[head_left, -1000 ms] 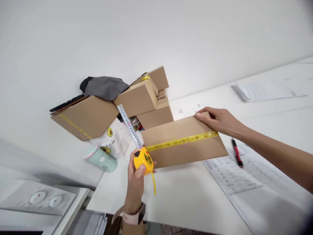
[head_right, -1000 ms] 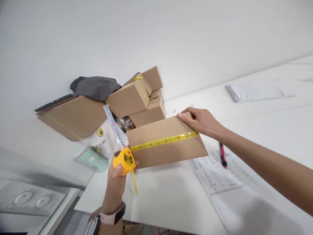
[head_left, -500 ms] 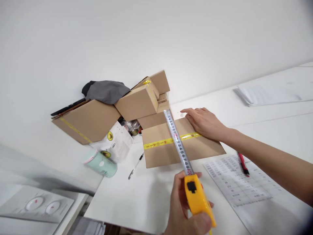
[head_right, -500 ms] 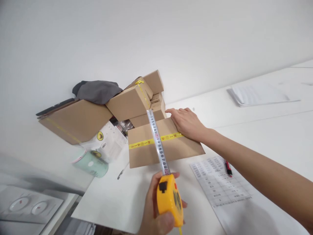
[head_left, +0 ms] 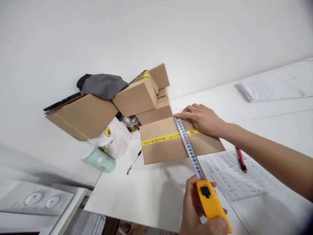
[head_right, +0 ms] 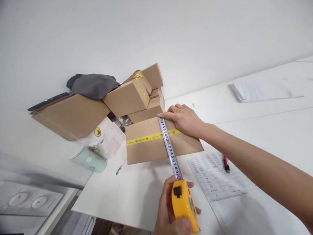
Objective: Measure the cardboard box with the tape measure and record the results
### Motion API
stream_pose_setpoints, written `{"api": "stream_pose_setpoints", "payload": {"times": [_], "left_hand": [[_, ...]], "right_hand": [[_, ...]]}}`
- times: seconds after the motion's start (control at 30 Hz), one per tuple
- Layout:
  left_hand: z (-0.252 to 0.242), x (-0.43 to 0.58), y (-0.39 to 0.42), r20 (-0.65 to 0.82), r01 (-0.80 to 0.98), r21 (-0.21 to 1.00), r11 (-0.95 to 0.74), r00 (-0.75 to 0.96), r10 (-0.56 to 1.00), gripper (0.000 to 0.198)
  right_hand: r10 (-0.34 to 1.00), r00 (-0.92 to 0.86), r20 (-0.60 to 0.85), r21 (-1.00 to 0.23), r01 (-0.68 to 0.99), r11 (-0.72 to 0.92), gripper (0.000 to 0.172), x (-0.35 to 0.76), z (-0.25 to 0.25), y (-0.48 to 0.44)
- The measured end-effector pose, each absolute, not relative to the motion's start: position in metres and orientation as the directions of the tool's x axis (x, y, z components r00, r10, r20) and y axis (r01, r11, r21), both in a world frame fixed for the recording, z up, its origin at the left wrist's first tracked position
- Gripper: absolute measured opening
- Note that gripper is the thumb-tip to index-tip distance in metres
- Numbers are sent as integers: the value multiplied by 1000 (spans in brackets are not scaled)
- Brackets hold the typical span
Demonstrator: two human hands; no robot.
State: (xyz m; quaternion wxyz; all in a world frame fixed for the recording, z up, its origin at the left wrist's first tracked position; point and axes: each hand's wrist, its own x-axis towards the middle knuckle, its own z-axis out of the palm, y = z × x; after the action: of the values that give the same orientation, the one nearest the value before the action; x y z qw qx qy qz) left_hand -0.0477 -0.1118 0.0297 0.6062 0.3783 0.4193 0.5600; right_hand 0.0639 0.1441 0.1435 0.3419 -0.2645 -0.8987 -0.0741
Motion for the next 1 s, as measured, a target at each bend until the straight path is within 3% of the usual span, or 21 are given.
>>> {"api": "stream_pose_setpoints", "payload": {"times": [0.27,0.47,0.6,0.67,0.77,0.87,0.93,1.0], "left_hand": [[35,-47,-111,-89,-269,957,105,71,994,82],[40,-49,-120,-135,-340,929,146,56,989,88],[38,-50,-135,-231,-384,897,219,15,973,72],[36,-49,-141,-272,-368,893,260,20,962,66],[34,-45,-150,-298,-274,914,300,51,953,75],[32,-45,-157,-326,-174,926,334,78,942,86],[32,-48,-161,-352,-111,926,362,99,931,82],[32,-49,-166,-363,-32,929,369,122,924,80]], "right_hand": [[427,-625,653,-51,527,848,50,64,144,141],[489,-552,676,-86,600,796,42,63,146,134],[476,-514,713,-35,653,757,50,66,139,108],[439,-536,721,14,644,765,44,65,125,89],[409,-597,690,24,584,811,28,65,96,62],[429,-602,673,-117,486,866,25,77,77,44],[547,-483,683,-358,431,828,30,96,78,37],[738,-326,590,-653,345,675,39,122,89,32]]}}
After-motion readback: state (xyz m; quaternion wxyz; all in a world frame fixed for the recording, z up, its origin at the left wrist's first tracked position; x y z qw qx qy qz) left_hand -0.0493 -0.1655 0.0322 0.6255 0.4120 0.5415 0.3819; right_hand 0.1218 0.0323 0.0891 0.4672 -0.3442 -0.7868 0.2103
